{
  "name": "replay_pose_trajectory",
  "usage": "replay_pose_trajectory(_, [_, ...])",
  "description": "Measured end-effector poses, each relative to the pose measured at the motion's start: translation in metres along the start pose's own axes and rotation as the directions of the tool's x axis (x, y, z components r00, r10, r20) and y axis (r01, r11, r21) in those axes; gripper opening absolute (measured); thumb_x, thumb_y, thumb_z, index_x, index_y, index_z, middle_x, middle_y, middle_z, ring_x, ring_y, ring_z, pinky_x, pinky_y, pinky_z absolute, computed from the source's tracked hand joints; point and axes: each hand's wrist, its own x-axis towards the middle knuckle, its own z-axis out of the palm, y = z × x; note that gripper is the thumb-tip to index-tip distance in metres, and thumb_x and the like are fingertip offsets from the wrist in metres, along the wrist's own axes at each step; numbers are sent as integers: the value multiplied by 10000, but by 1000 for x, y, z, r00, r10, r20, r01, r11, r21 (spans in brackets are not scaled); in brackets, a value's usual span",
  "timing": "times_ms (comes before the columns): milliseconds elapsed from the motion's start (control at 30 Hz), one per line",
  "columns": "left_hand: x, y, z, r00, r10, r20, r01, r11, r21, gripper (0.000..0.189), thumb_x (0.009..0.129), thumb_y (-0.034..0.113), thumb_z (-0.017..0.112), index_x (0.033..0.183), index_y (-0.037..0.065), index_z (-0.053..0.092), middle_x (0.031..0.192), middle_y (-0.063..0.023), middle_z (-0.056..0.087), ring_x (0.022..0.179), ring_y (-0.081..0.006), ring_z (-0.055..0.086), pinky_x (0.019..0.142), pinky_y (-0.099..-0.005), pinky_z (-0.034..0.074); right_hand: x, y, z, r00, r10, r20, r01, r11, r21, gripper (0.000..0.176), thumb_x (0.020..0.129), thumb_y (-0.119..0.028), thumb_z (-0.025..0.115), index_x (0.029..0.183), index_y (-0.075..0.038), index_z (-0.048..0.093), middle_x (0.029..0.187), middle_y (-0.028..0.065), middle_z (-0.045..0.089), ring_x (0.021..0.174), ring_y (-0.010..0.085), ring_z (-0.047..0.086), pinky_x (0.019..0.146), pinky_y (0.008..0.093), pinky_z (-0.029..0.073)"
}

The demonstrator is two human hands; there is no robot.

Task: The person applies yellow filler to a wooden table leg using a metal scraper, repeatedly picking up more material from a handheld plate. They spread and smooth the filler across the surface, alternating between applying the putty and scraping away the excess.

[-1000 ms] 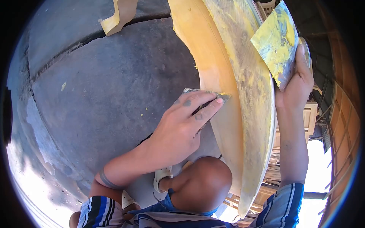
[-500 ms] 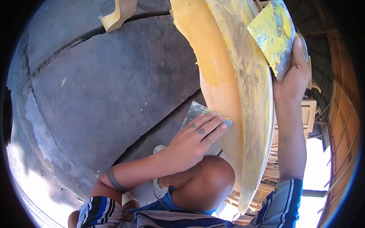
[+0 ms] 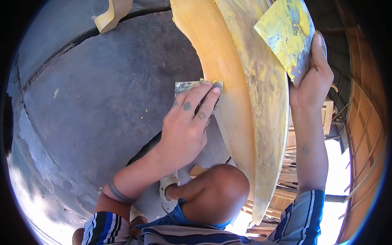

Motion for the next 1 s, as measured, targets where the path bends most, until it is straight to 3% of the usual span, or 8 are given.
replay_pose_trajectory(200, [9, -9, -30, 997, 67, -42, -72, 989, -127, 576, 651, -164, 518, 1196, 11, 583, 1156, -158, 589, 1041, -341, 580, 886, -400, 493, 3, 0, 1, 1000, 1, 7, -1, 1000, 31, 366, 987, -224, 482, 1183, 75, 560, 1119, 124, 637, 905, 162, 654, 786, 290, 527])
replay_pose_trajectory(400, [51, -7, -8, 981, 1, -192, 10, 998, 60, 568, 650, -150, 525, 1199, -10, 577, 1169, -164, 575, 1068, -336, 566, 903, -385, 480, 1, -2, 1, 999, 24, 28, -24, 999, 25, 351, 997, -224, 449, 1186, 57, 541, 1127, 108, 614, 988, 165, 613, 875, 314, 486])
replay_pose_trajectory(500, [10, 20, 36, 986, 47, -162, -30, 994, 106, 576, 646, -138, 540, 1210, -26, 567, 1187, -178, 553, 1085, -337, 559, 917, -397, 477, 0, -2, -5, 998, 31, 59, -35, 998, 61, 364, 986, -221, 476, 1167, 83, 561, 1057, 139, 656, 876, 188, 666, 774, 312, 542])
replay_pose_trajectory(600, [-41, 39, 35, 987, 114, 111, -105, 991, -83, 584, 645, -122, 560, 1223, -40, 555, 1206, -189, 532, 1088, -341, 559, 924, -417, 476, 6, 0, -16, 988, 48, 150, -64, 993, 103, 364, 986, -220, 474, 1155, 90, 563, 1058, 150, 657, 855, 194, 673, 758, 322, 551])
replay_pose_trajectory(700, [-37, 10, -3, 983, 71, 167, -35, 977, -210, 586, 663, -118, 533, 1241, -24, 552, 1230, -181, 540, 1079, -328, 574, 928, -390, 470, 3, 0, -3, 1000, 22, 3, -22, 995, 96, 353, 985, -218, 476, 1135, 87, 572, 1056, 146, 659, 838, 187, 675, 752, 322, 552])
replay_pose_trajectory(833, [76, -34, -78, 979, 118, -164, -115, 993, 28, 573, 654, -134, 438, 1191, -2, 587, 1151, -156, 620, 1054, -295, 606, 885, -304, 471, 0, -1, -1, 995, 59, 75, -65, 994, 89, 355, 984, -223, 483, 1131, 85, 582, 1089, 138, 651, 849, 177, 671, 758, 308, 547])
replay_pose_trajectory(933, [117, -13, -101, 975, 196, -103, -206, 974, -96, 438, 725, -135, 388, 1105, -83, 600, 990, -254, 648, 900, -334, 635, 848, -316, 474, 4, 0, 0, 999, 36, -20, -34, 998, 61, 352, 984, -222, 484, 1126, 83, 584, 1075, 128, 653, 845, 170, 669, 746, 299, 545])
replay_pose_trajectory(1000, [121, 1, -93, 995, 70, -71, -72, 997, -22, 432, 732, -143, 385, 1100, -83, 602, 986, -253, 645, 899, -338, 634, 845, -315, 476, -1, 0, 8, 998, -39, -56, 39, 999, -1, 347, 984, -220, 483, 1121, 82, 586, 1073, 126, 653, 844, 163, 666, 740, 295, 544])
